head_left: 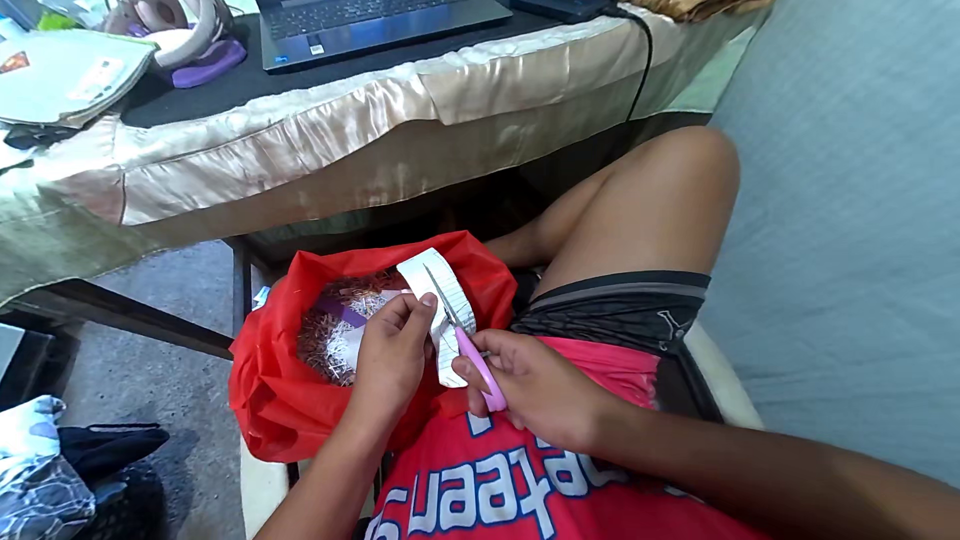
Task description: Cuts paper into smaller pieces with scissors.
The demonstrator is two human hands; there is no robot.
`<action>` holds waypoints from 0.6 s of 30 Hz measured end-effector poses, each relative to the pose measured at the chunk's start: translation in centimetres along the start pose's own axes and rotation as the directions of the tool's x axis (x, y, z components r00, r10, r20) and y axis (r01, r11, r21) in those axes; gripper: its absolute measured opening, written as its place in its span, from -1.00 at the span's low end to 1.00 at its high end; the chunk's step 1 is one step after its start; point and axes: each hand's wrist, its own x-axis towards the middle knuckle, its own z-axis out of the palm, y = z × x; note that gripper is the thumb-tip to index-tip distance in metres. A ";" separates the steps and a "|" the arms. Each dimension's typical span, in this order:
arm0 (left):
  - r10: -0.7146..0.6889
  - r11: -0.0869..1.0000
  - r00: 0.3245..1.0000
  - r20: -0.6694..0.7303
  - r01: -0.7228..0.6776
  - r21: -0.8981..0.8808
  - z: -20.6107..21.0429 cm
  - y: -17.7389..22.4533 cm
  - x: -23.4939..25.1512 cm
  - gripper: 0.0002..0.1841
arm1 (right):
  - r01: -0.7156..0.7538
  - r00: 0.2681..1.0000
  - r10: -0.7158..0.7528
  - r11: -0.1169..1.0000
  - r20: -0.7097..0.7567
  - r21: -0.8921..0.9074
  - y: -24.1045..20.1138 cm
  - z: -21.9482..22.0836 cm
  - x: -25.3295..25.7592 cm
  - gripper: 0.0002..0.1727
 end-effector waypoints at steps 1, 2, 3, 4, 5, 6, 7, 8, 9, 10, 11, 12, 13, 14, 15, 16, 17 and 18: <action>-0.003 1.000 1.000 0.003 0.003 0.002 -0.1 -0.2 0.1 -0.75 | -0.006 1.000 0.006 1.000 0.001 0.000 0.0 0.0 0.1 -0.69; -0.010 1.000 1.000 0.003 0.010 0.004 -0.1 -0.3 0.1 -0.75 | -0.010 1.000 0.010 1.000 0.003 -0.006 0.0 -0.1 0.2 -0.69; -0.017 1.000 1.000 -0.001 0.017 0.004 -0.2 -0.3 0.2 -0.74 | -0.009 1.000 0.009 1.000 0.006 -0.015 0.1 -0.1 0.3 -0.69; -0.023 1.000 1.000 -0.007 0.023 0.002 -0.2 -0.3 0.2 -0.74 | -0.007 1.000 0.007 1.000 0.009 -0.025 0.1 -0.1 0.4 -0.69; -0.026 1.000 1.000 -0.011 0.026 0.001 -0.2 -0.3 0.2 -0.74 | -0.006 1.000 0.006 0.999 0.011 -0.032 0.1 -0.1 0.5 -0.69; -0.029 1.000 1.000 -0.012 0.029 0.000 -0.2 -0.3 0.2 -0.74 | -0.005 1.000 0.006 0.999 0.010 -0.038 0.0 0.0 0.5 -0.70; -0.032 0.999 0.999 -0.007 0.032 -0.001 -0.2 -0.4 0.2 -0.74 | -0.005 1.000 0.005 0.999 0.011 -0.043 -0.1 -0.1 0.6 -0.69; -0.036 0.999 0.999 0.006 0.036 -0.001 -0.2 -0.4 0.2 -0.74 | -0.002 1.000 0.002 0.999 0.008 -0.046 -0.2 -0.1 0.8 -0.69; -0.040 0.999 0.999 0.026 0.040 0.002 -0.2 -0.5 0.1 -0.73 | 0.001 1.000 -0.001 0.999 0.006 -0.046 -0.3 -0.2 1.0 -0.68; -0.041 0.999 0.999 0.036 0.041 0.007 -0.2 -0.6 0.1 -0.72 | 0.002 1.000 -0.001 0.999 0.008 -0.048 -0.3 -0.3 1.2 -0.67; -0.045 0.999 0.998 0.039 0.044 0.012 -0.2 -0.7 0.1 -0.72 | 0.002 1.000 -0.002 0.999 0.010 -0.052 -0.3 -0.4 1.3 -0.66; -0.055 0.998 0.998 0.039 0.055 0.013 -0.3 -0.8 0.1 -0.71 | 0.003 1.000 -0.002 0.998 0.016 -0.056 -0.2 -0.4 1.5 -0.67; -0.071 0.997 0.997 0.037 0.070 0.013 -0.4 -0.8 0.2 -0.70 | 0.004 1.000 -0.003 0.998 0.020 -0.060 -0.1 -0.4 1.6 -0.67; -0.087 0.996 0.996 0.034 0.087 0.003 -0.5 -0.7 0.3 -0.68 | 0.004 1.000 -0.003 0.998 0.024 -0.062 -0.1 -0.4 1.6 -0.68; -0.102 0.995 0.994 0.029 0.102 -0.008 -0.6 -0.7 0.3 -0.67 | 0.002 1.000 0.000 0.998 0.026 -0.067 0.0 -0.4 1.6 -0.69; -0.116 0.993 0.993 0.029 0.116 -0.017 -0.7 -0.7 0.4 -0.67 | 0.000 1.000 0.002 0.998 0.024 -0.070 0.0 -0.4 1.6 -0.69; -0.133 0.991 0.991 0.031 0.133 -0.026 -0.8 -0.7 0.5 -0.66 | -0.003 1.000 0.004 0.997 0.023 -0.073 0.0 -0.4 1.5 -0.69; -0.146 0.989 0.989 0.034 0.147 -0.030 -0.9 -0.7 0.7 -0.64 | -0.003 1.000 0.005 0.997 0.022 -0.072 -0.1 -0.4 1.5 -0.68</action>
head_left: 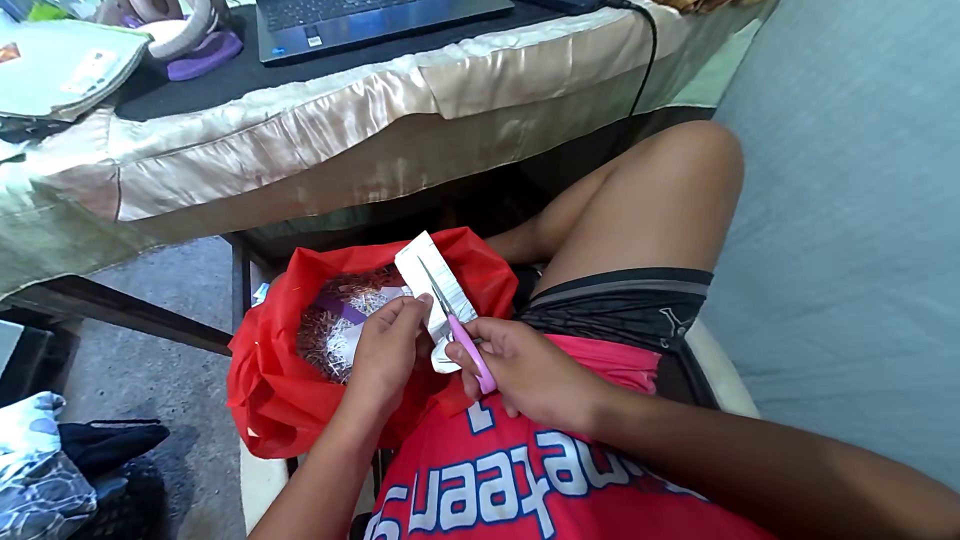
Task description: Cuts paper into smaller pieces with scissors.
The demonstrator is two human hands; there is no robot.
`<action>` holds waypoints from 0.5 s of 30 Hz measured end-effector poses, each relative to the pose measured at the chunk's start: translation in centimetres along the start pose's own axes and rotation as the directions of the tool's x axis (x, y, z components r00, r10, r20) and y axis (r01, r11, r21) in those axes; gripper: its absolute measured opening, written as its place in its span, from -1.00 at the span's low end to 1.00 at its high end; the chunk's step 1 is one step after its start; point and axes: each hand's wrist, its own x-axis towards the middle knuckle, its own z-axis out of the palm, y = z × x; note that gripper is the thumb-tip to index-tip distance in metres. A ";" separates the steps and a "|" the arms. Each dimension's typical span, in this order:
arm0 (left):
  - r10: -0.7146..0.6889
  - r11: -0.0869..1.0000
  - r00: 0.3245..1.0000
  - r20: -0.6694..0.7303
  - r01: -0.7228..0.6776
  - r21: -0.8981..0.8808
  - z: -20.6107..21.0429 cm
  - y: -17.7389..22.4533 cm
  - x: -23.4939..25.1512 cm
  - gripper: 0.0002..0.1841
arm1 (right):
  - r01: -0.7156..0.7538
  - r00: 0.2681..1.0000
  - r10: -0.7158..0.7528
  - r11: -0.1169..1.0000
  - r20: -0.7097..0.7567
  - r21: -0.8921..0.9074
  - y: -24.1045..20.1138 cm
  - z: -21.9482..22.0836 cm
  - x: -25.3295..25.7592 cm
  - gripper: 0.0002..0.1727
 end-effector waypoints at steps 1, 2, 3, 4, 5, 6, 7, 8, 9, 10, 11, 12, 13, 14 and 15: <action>-0.009 1.000 1.000 -0.008 0.009 -0.003 -0.1 0.0 0.3 -0.61 | -0.001 1.000 0.001 1.000 -0.001 0.002 0.0 0.0 -0.1 -0.69; -0.011 1.000 0.999 -0.030 0.011 0.004 -0.2 0.1 0.6 -0.59 | -0.003 1.000 0.003 1.000 0.001 0.006 -0.1 0.1 -0.1 -0.68; 0.002 1.000 0.998 -0.061 -0.001 0.008 -0.2 0.2 0.9 -0.59 | -0.004 1.000 0.004 1.000 0.003 0.012 0.0 0.1 -0.2 -0.69; 0.019 1.000 0.996 -0.088 -0.018 0.011 -0.2 0.2 1.2 -0.60 | -0.004 1.000 0.004 1.000 0.009 0.017 0.0 0.1 -0.3 -0.69; 0.043 0.999 0.994 -0.104 -0.042 0.007 -0.2 0.2 1.5 -0.62 | -0.006 1.000 0.006 1.000 0.013 0.023 0.1 0.2 -0.3 -0.69; 0.069 0.998 0.992 -0.104 -0.069 0.001 -0.2 0.2 1.7 -0.65 | -0.009 1.000 0.009 1.000 0.016 0.024 0.0 0.2 -0.3 -0.69; 0.091 0.996 0.991 -0.099 -0.091 0.000 -0.2 0.2 1.8 -0.69 | -0.015 1.000 0.014 1.000 0.018 0.020 0.0 0.2 -0.3 -0.69; 0.104 0.995 0.990 -0.092 -0.104 0.003 -0.3 0.2 1.8 -0.71 | -0.018 1.000 0.017 1.000 0.020 0.015 0.0 0.2 -0.3 -0.68; 0.106 0.994 0.991 -0.083 -0.106 0.008 -0.4 0.2 1.8 -0.73 | -0.018 1.000 0.018 1.000 0.019 0.012 0.0 0.2 -0.2 -0.68; 0.105 0.994 0.992 -0.075 -0.104 0.016 -0.6 0.3 1.8 -0.74 | -0.015 1.000 0.015 1.000 0.016 0.010 0.0 0.2 -0.2 -0.68; 0.103 0.995 0.993 -0.065 -0.102 0.024 -0.7 0.3 1.8 -0.74 | -0.012 1.000 0.012 1.000 0.014 0.010 0.0 0.2 -0.2 -0.68; 0.102 0.995 0.993 -0.054 -0.101 0.028 -0.7 0.4 1.8 -0.74 | -0.009 1.000 0.008 1.000 0.013 0.014 0.0 0.2 -0.1 -0.68; 0.103 0.994 0.994 -0.046 -0.102 0.026 -0.7 0.4 1.7 -0.74 | -0.007 1.000 0.007 1.000 0.012 0.018 0.0 0.2 -0.1 -0.69; 0.099 0.995 0.994 -0.040 -0.098 0.020 -0.7 0.4 1.6 -0.75 | -0.007 1.000 0.007 1.000 0.013 0.021 0.0 0.2 -0.2 -0.69; 0.091 0.996 0.995 -0.039 -0.091 0.012 -0.7 0.5 1.6 -0.75 | -0.006 1.000 0.006 1.000 0.015 0.020 0.0 0.3 -0.2 -0.69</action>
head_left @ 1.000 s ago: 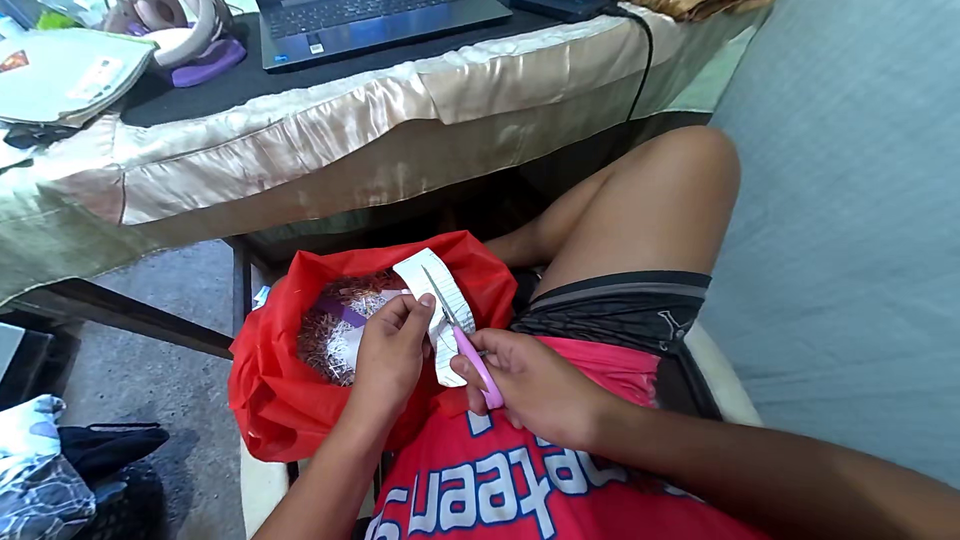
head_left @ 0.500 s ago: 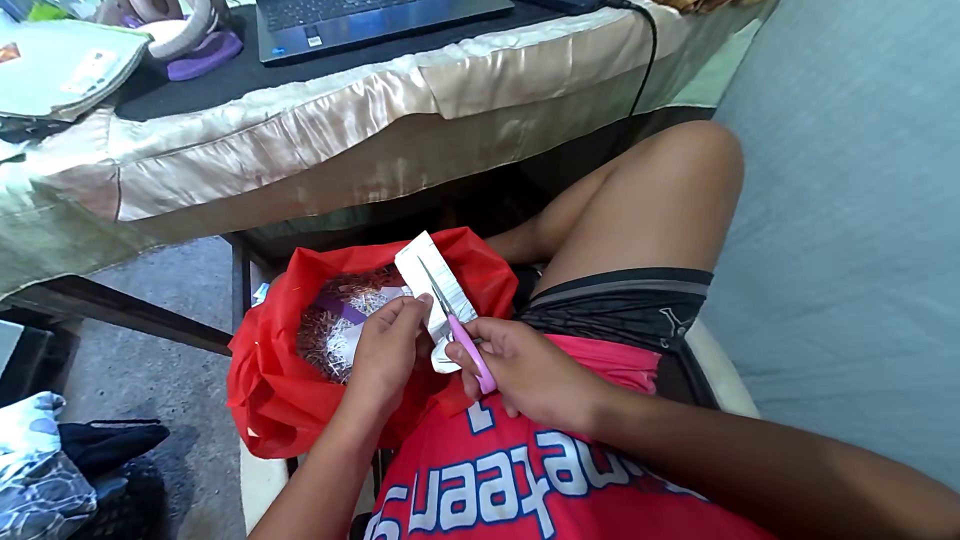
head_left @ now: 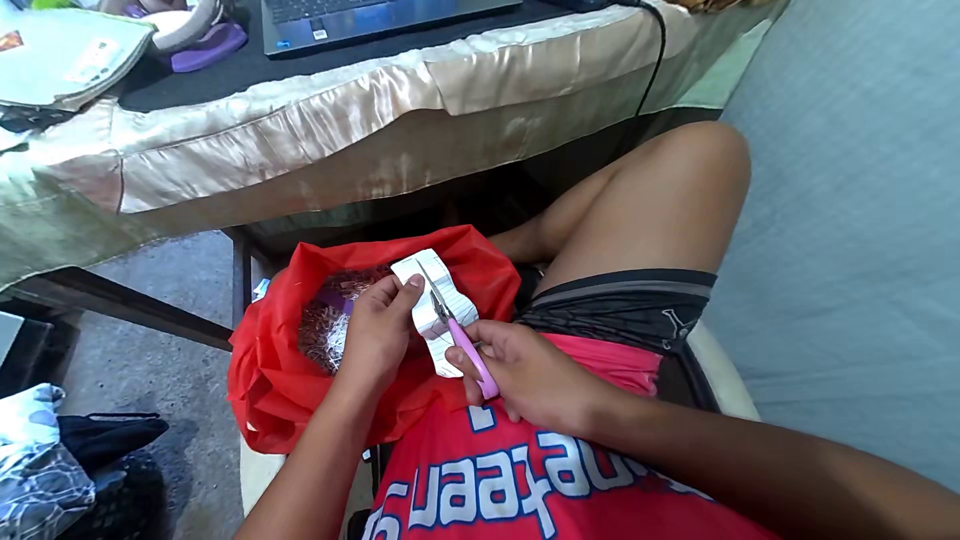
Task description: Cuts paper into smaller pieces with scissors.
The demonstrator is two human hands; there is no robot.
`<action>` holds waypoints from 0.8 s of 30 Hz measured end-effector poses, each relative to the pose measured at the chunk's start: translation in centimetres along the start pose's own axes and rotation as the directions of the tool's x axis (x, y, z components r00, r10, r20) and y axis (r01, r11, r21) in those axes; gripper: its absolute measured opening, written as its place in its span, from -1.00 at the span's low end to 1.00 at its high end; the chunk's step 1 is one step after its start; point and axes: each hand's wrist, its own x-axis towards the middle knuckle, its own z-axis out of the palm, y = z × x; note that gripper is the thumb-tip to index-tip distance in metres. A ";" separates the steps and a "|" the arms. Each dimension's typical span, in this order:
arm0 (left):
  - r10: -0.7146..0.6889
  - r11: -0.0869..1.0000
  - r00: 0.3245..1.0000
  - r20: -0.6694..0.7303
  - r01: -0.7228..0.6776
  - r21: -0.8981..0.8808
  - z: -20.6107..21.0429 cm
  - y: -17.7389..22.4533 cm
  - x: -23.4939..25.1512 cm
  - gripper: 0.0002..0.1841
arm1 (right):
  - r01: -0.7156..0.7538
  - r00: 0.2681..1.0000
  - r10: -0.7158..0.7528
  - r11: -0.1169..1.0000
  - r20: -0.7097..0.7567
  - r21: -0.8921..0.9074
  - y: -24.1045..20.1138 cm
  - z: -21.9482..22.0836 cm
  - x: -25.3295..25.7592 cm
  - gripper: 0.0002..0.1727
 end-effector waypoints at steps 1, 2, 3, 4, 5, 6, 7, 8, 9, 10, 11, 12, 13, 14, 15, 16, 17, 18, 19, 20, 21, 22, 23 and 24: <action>-0.008 1.000 1.000 0.000 0.008 -0.008 0.0 0.1 -0.1 -0.75 | 0.003 1.000 -0.003 1.000 0.001 0.000 0.0 0.0 0.0 -0.70; -0.015 1.000 1.000 0.000 0.015 -0.017 0.0 0.1 -0.1 -0.74 | 0.006 1.000 -0.006 1.000 0.001 0.001 0.0 0.1 -0.1 -0.70; -0.020 1.000 1.000 -0.001 0.020 -0.021 0.0 0.2 -0.1 -0.74 | 0.007 1.000 -0.007 1.000 0.002 0.001 0.0 0.0 -0.1 -0.70; -0.024 1.000 1.000 -0.001 0.024 -0.020 0.0 0.2 -0.1 -0.75 | 0.009 1.000 -0.009 1.000 0.002 -0.001 -0.1 0.0 0.0 -0.70; -0.029 0.999 1.000 0.001 0.029 -0.018 0.0 0.3 -0.2 -0.75 | 0.012 1.000 -0.012 1.000 0.002 -0.002 -0.1 0.0 0.0 -0.70; -0.035 0.999 0.999 0.005 0.035 -0.020 0.1 0.4 -0.3 -0.75 | 0.014 1.000 -0.014 1.000 0.001 -0.002 -0.1 -0.1 0.1 -0.69; -0.042 0.999 0.999 0.010 0.042 -0.024 0.2 0.4 -0.4 -0.75 | 0.014 1.000 -0.014 1.000 -0.001 -0.002 -0.1 -0.2 0.2 -0.68; -0.045 0.999 0.999 0.012 0.045 -0.029 0.3 0.4 -0.4 -0.76 | 0.015 1.000 -0.015 1.000 -0.002 -0.002 -0.1 -0.2 0.3 -0.68; -0.048 0.998 0.999 0.012 0.048 -0.032 0.3 0.4 -0.5 -0.75 | 0.015 1.000 -0.015 1.000 -0.002 0.000 -0.1 -0.2 0.3 -0.68; -0.053 0.998 0.999 0.011 0.053 -0.031 0.2 0.4 -0.4 -0.75 | 0.015 1.000 -0.015 1.000 0.000 0.000 -0.1 -0.1 0.4 -0.69; -0.060 0.998 0.998 0.012 0.060 -0.029 0.1 0.3 -0.4 -0.74 | 0.015 1.000 -0.015 1.000 0.001 -0.001 -0.1 -0.1 0.4 -0.69; -0.069 0.997 0.998 0.013 0.069 -0.027 0.0 0.3 -0.4 -0.74 | 0.016 1.000 -0.016 1.000 0.003 -0.010 -0.1 -0.1 0.4 -0.69; -0.078 0.997 0.997 0.014 0.078 -0.024 -0.1 0.4 -0.4 -0.73 | 0.014 1.000 -0.014 1.000 0.007 -0.023 -0.1 -0.2 0.5 -0.68; -0.086 0.996 0.996 0.012 0.086 -0.021 -0.1 0.4 -0.4 -0.73 | 0.010 1.000 -0.010 0.999 0.010 -0.030 -0.2 -0.2 0.6 -0.68; -0.095 0.995 0.995 0.013 0.095 -0.019 -0.2 0.5 -0.4 -0.73 | 0.007 1.000 -0.006 1.000 0.011 -0.031 -0.2 -0.3 0.7 -0.67; -0.105 0.994 0.994 0.019 0.105 -0.020 -0.2 0.5 -0.5 -0.74 | 0.003 1.000 -0.003 1.000 0.010 -0.028 -0.3 -0.3 0.8 -0.66; -0.116 0.993 0.993 0.033 0.116 -0.022 -0.1 0.4 -0.5 -0.74 | 0.001 1.000 -0.001 1.000 0.006 -0.024 -0.3 -0.3 1.0 -0.65; -0.124 0.992 0.991 0.045 0.125 -0.025 -0.1 0.4 -0.5 -0.75 | 0.000 1.000 0.000 1.000 0.003 -0.020 -0.3 -0.3 1.1 -0.64; -0.132 0.991 0.990 0.052 0.133 -0.032 -0.1 0.3 -0.5 -0.74 | -0.003 1.000 0.003 1.000 0.005 -0.020 -0.3 -0.3 1.2 -0.64; -0.142 0.989 0.988 0.055 0.144 -0.036 -0.1 0.2 -0.5 -0.74 | -0.008 1.000 0.008 1.000 0.010 -0.023 -0.2 -0.3 1.3 -0.64; -0.155 0.987 0.986 0.059 0.158 -0.037 -0.3 0.2 -0.4 -0.74 | -0.013 1.000 0.014 1.000 0.014 -0.022 -0.2 -0.2 1.4 -0.65; -0.164 0.985 0.985 0.062 0.166 -0.037 -0.3 0.2 -0.3 -0.73 | -0.016 1.000 0.016 1.000 0.015 -0.021 -0.2 -0.2 1.5 -0.66; -0.169 0.984 0.983 0.066 0.172 -0.038 -0.4 0.1 -0.3 -0.73 | -0.018 1.000 0.019 1.000 0.015 -0.020 -0.2 -0.2 1.5 -0.66; -0.176 0.983 0.982 0.070 0.180 -0.041 -0.4 0.1 -0.2 -0.73 | -0.020 1.000 0.021 1.000 0.013 -0.020 -0.2 -0.2 1.6 -0.66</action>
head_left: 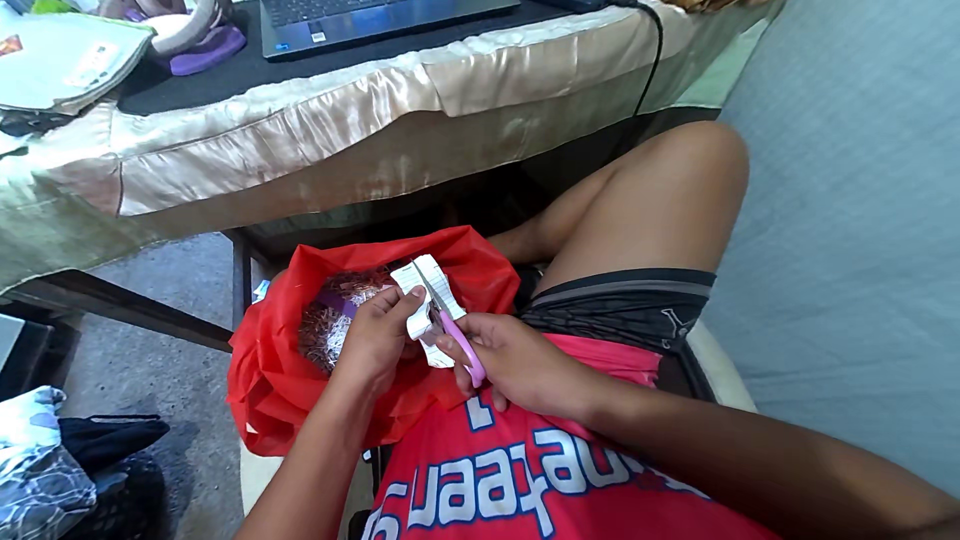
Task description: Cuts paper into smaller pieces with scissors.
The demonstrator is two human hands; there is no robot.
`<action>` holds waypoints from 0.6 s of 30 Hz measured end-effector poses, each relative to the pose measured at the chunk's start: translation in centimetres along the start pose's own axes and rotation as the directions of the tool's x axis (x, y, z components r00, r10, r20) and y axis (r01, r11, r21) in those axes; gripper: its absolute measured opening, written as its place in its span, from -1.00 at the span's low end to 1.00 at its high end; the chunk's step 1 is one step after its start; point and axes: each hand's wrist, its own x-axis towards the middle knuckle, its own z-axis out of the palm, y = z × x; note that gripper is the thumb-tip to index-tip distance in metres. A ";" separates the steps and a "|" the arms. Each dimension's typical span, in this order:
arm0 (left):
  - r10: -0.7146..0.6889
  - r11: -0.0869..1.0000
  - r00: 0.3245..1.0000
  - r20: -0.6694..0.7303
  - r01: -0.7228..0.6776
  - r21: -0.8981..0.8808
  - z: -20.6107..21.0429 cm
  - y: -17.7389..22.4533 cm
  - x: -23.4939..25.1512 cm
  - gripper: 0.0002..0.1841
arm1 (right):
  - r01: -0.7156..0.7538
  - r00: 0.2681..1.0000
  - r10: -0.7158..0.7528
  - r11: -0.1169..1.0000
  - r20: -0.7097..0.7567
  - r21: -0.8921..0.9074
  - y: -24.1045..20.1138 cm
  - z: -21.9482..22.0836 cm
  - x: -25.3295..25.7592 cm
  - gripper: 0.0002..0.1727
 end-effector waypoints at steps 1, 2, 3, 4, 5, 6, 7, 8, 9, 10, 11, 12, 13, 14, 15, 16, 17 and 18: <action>-0.007 1.000 1.000 0.008 0.007 -0.003 -0.1 0.0 0.0 -0.73 | -0.004 1.000 0.004 1.000 0.000 -0.005 -0.1 0.0 0.1 -0.65; -0.016 1.000 1.000 0.020 0.016 -0.008 -0.2 -0.1 0.1 -0.73 | -0.002 1.000 0.002 1.000 -0.002 -0.008 -0.1 0.0 0.2 -0.64; -0.026 1.000 0.999 0.035 0.027 -0.012 -0.2 -0.1 0.1 -0.73 | -0.002 1.000 0.002 1.000 -0.005 -0.008 -0.2 -0.1 0.3 -0.63; -0.034 0.999 0.998 0.045 0.035 -0.012 -0.2 -0.2 0.2 -0.73 | -0.004 1.000 0.004 1.000 -0.009 -0.006 -0.3 -0.1 0.4 -0.63; -0.041 0.999 0.998 0.046 0.042 -0.009 -0.3 -0.2 0.2 -0.73 | -0.009 1.000 0.009 1.000 -0.009 -0.005 -0.2 -0.1 0.5 -0.62; -0.048 0.999 0.998 0.043 0.048 -0.009 -0.3 -0.3 0.2 -0.73 | -0.015 1.000 0.015 1.000 -0.010 -0.003 -0.2 -0.1 0.6 -0.62; -0.054 0.998 0.998 0.040 0.054 -0.009 -0.4 -0.2 0.3 -0.73 | -0.019 1.000 0.019 1.000 -0.010 -0.003 -0.1 0.0 0.7 -0.63; -0.058 0.998 0.998 0.040 0.059 -0.010 -0.4 -0.2 0.3 -0.73 | -0.021 1.000 0.021 1.000 -0.009 -0.003 -0.1 0.0 0.7 -0.63; -0.061 0.998 0.997 0.042 0.062 -0.012 -0.4 -0.3 0.3 -0.73 | -0.023 1.000 0.023 1.000 -0.008 -0.003 -0.1 0.0 0.8 -0.63; -0.064 0.998 0.997 0.046 0.065 -0.015 -0.5 -0.3 0.3 -0.73 | -0.026 1.000 0.026 1.000 -0.008 -0.003 -0.1 0.0 0.8 -0.63; -0.068 0.998 0.996 0.053 0.069 -0.015 -0.6 -0.3 0.3 -0.74 | -0.026 1.000 0.026 1.000 -0.007 -0.003 -0.1 0.0 0.8 -0.63; -0.073 0.997 0.995 0.063 0.074 -0.012 -0.6 -0.4 0.3 -0.73 | -0.023 1.000 0.023 1.000 -0.009 -0.004 -0.2 0.0 0.9 -0.63; -0.078 0.997 0.994 0.074 0.079 -0.006 -0.6 -0.5 0.3 -0.73 | -0.019 1.000 0.019 1.000 -0.011 -0.002 -0.3 -0.1 0.9 -0.63; -0.079 0.997 0.994 0.082 0.079 -0.001 -0.6 -0.5 0.3 -0.73 | -0.016 1.000 0.016 1.000 -0.013 -0.005 -0.3 -0.1 1.0 -0.63; -0.079 0.997 0.993 0.088 0.079 0.003 -0.7 -0.5 0.3 -0.74 | -0.015 1.000 0.015 1.000 -0.014 -0.007 -0.3 -0.2 1.0 -0.63; -0.080 0.997 0.992 0.095 0.080 0.007 -0.7 -0.6 0.3 -0.74 | -0.013 1.000 0.013 1.000 -0.013 -0.008 -0.2 -0.2 1.1 -0.63; -0.082 0.997 0.992 0.098 0.082 0.007 -0.7 -0.5 0.2 -0.74 | -0.014 1.000 0.014 1.000 -0.013 -0.007 -0.1 -0.2 1.2 -0.64; -0.083 0.997 0.991 0.103 0.083 0.011 -0.7 -0.5 0.2 -0.74 | -0.023 1.000 0.023 1.000 -0.012 -0.004 -0.1 -0.2 1.2 -0.64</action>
